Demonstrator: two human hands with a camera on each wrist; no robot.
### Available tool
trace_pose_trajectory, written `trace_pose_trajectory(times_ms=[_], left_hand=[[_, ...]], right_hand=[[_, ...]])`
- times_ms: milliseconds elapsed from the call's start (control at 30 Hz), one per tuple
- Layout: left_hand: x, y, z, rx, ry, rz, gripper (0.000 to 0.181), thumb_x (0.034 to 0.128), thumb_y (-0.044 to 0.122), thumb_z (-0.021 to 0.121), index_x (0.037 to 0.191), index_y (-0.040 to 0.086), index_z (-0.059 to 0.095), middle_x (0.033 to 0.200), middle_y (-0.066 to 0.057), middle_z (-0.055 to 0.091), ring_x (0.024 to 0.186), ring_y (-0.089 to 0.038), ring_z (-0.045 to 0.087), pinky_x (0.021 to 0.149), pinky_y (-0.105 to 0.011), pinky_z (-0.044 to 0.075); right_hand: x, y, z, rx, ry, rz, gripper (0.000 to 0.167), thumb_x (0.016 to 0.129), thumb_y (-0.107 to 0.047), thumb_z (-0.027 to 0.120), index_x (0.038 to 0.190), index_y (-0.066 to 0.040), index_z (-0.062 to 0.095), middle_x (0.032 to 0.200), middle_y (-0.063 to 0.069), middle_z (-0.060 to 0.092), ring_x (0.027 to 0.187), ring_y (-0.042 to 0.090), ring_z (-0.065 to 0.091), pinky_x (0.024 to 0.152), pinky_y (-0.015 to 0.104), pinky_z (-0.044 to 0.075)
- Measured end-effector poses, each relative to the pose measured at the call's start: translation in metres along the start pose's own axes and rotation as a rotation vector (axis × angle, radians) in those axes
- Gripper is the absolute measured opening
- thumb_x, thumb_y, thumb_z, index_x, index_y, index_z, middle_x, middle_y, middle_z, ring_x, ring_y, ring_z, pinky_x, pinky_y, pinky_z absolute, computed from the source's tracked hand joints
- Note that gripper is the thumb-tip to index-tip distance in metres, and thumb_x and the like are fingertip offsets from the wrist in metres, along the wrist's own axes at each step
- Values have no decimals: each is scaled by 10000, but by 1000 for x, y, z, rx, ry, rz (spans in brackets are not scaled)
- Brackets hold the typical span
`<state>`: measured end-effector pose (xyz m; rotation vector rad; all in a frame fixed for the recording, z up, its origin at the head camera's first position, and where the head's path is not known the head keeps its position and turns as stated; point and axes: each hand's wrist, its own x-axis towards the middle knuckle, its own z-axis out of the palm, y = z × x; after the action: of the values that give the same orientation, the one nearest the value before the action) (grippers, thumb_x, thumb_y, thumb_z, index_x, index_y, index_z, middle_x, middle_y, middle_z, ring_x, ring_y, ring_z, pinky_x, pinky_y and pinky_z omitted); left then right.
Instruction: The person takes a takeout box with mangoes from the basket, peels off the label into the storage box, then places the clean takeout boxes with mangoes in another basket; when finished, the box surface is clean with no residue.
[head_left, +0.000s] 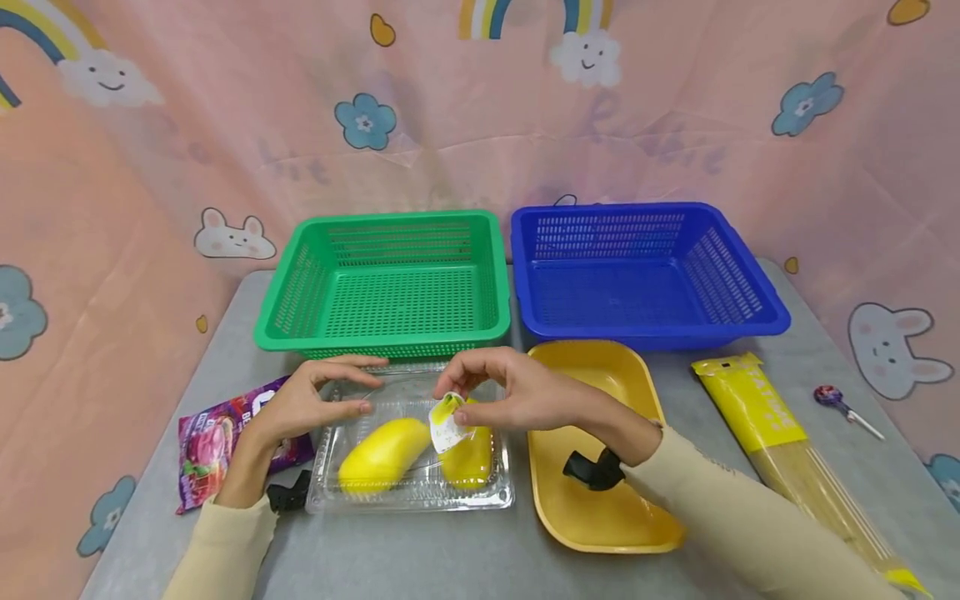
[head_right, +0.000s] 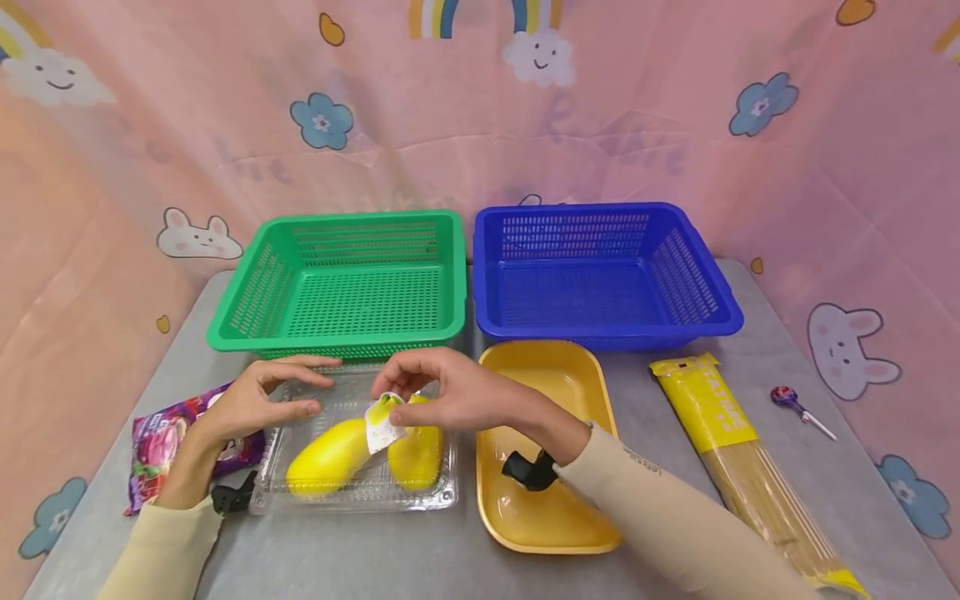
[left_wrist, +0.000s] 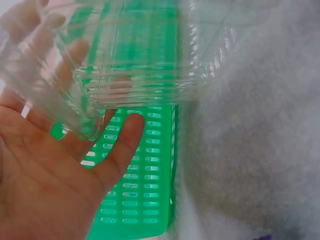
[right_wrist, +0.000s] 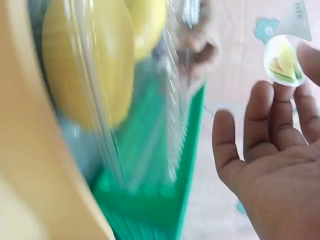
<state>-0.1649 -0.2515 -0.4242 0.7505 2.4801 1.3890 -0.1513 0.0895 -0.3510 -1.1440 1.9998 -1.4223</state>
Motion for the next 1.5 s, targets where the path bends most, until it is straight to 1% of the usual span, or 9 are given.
trace_pose_trajectory(times_ms=[267, 367, 500, 567, 733, 833, 1000, 1233, 1500], left_hand=[[1, 0, 0, 2, -9, 7, 296, 888, 150, 790, 1183, 168, 770, 1438, 49, 621, 1366, -3, 478, 1067, -300, 452], [1, 1, 0, 4, -8, 0, 298, 890, 160, 792, 1180, 226, 772, 1439, 66, 617, 1367, 0, 474, 1071, -330, 457], [0, -1, 0, 8, -3, 3, 294, 892, 154, 789, 1175, 230, 773, 1437, 40, 621, 1363, -4, 481, 1084, -451, 454], [-1, -2, 0, 7, -1, 7, 291, 892, 147, 787, 1177, 205, 773, 1438, 20, 621, 1362, -7, 484, 1084, -456, 457], [-2, -2, 0, -2, -1, 8, 294, 892, 141, 787, 1185, 134, 766, 1439, 17, 621, 1363, 2, 478, 1066, -271, 450], [-2, -2, 0, -4, -2, 9, 297, 892, 137, 787, 1187, 116, 763, 1439, 18, 622, 1366, 4, 474, 1056, -241, 447], [-1, 0, 0, -10, -8, 10, 303, 892, 140, 786, 1192, 105, 760, 1447, 6, 616, 1374, -1, 468, 1062, -262, 449], [-1, 1, -1, -5, -6, 11, 294, 893, 140, 785, 1187, 154, 768, 1444, 31, 617, 1374, 0, 467, 1069, -294, 450], [-1, 1, 0, 4, -4, 16, 284, 899, 150, 780, 1179, 198, 772, 1439, 0, 623, 1383, -79, 489, 1082, -505, 458]], right_hand=[[-50, 0, -43, -208, -46, 179, 164, 901, -156, 774, 1049, -175, 707, 1012, -59, 704, 951, 151, 604, 897, 290, 511], [-66, 11, -53, -259, -75, 266, 145, 887, -159, 785, 1010, -179, 711, 923, -76, 674, 874, 136, 595, 824, 264, 517], [-79, 29, -56, -283, -90, 311, 132, 871, -121, 788, 975, -120, 707, 840, -61, 627, 785, 94, 558, 733, 226, 495], [-81, 38, -53, -291, -95, 324, 132, 856, -86, 785, 961, -91, 704, 820, -57, 611, 763, 75, 539, 713, 213, 482], [-83, 52, -48, -338, -132, 394, 153, 821, -34, 783, 950, -76, 712, 803, -59, 604, 754, 66, 525, 711, 202, 474], [-84, 55, -46, -356, -142, 414, 171, 807, -25, 789, 957, -62, 716, 801, -49, 613, 755, 59, 523, 711, 197, 473], [-84, 55, -45, -392, -139, 413, 205, 798, -22, 788, 989, -42, 715, 824, -27, 634, 770, 65, 523, 719, 198, 469], [-84, 57, -41, -539, -121, 381, 302, 779, -31, 799, 1068, -60, 714, 851, 10, 591, 757, 73, 497, 729, 220, 448], [-83, 56, -41, -575, -97, 387, 349, 792, -70, 810, 1123, -56, 699, 910, 29, 605, 822, 125, 530, 774, 251, 463]])
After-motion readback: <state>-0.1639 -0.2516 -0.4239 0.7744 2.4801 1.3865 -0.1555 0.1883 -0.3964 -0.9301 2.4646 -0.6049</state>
